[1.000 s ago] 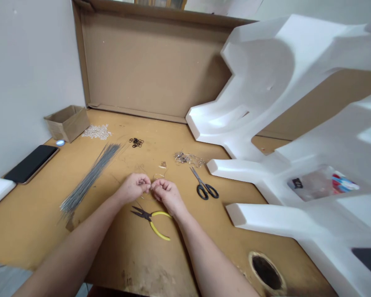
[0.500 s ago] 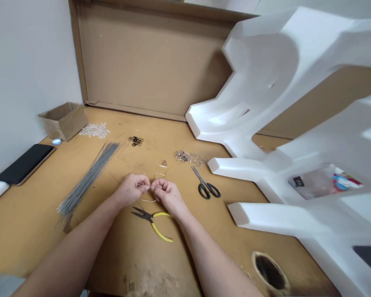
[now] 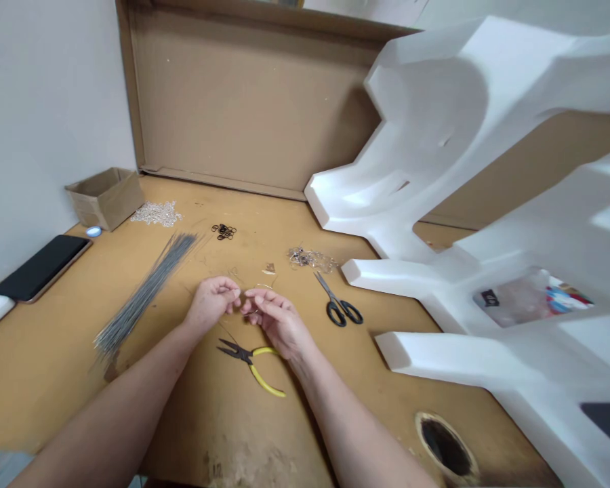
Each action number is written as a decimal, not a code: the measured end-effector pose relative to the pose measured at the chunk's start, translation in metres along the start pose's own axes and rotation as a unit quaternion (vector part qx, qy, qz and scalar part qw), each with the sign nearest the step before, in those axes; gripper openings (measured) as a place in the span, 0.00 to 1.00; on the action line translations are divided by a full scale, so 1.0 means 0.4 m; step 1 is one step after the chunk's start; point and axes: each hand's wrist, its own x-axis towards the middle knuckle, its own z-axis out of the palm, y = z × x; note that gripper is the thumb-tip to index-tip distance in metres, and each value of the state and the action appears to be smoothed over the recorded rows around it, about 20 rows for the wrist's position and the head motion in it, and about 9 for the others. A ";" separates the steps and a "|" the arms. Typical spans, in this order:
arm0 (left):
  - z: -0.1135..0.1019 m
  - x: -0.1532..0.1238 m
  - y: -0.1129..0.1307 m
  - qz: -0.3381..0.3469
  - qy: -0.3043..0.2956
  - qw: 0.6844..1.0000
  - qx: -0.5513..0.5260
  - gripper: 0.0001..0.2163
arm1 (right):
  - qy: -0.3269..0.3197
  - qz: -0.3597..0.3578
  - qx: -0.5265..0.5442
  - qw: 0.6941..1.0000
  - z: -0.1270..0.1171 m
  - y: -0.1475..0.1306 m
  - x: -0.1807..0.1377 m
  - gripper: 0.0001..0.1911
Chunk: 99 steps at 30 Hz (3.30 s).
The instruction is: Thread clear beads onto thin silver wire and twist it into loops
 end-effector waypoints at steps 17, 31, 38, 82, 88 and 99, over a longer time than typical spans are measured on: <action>0.020 0.003 0.001 -0.008 0.060 0.996 -0.064 0.03 | 0.003 -0.047 0.026 0.999 0.012 0.019 0.006 0.09; 0.026 -0.014 -0.008 0.009 0.031 0.999 -0.002 0.03 | 0.012 -0.001 -0.024 1.000 -0.020 0.005 -0.001 0.13; 0.021 -0.029 -0.021 0.010 -0.045 0.996 0.071 0.02 | 0.052 -0.114 -0.235 0.964 -0.018 0.011 -0.016 0.08; 0.046 -0.036 -0.029 -0.135 -0.160 0.947 -0.244 0.07 | 0.166 -0.282 -0.532 0.781 -0.042 -0.002 -0.025 0.06; 0.053 -0.036 -0.032 -0.113 -0.170 0.941 -0.271 0.09 | 0.169 -0.285 -0.513 0.792 -0.044 -0.006 -0.025 0.07; 0.049 -0.038 -0.027 -0.125 -0.160 0.948 -0.244 0.07 | 0.159 -0.296 -0.513 0.789 -0.035 -0.008 -0.030 0.06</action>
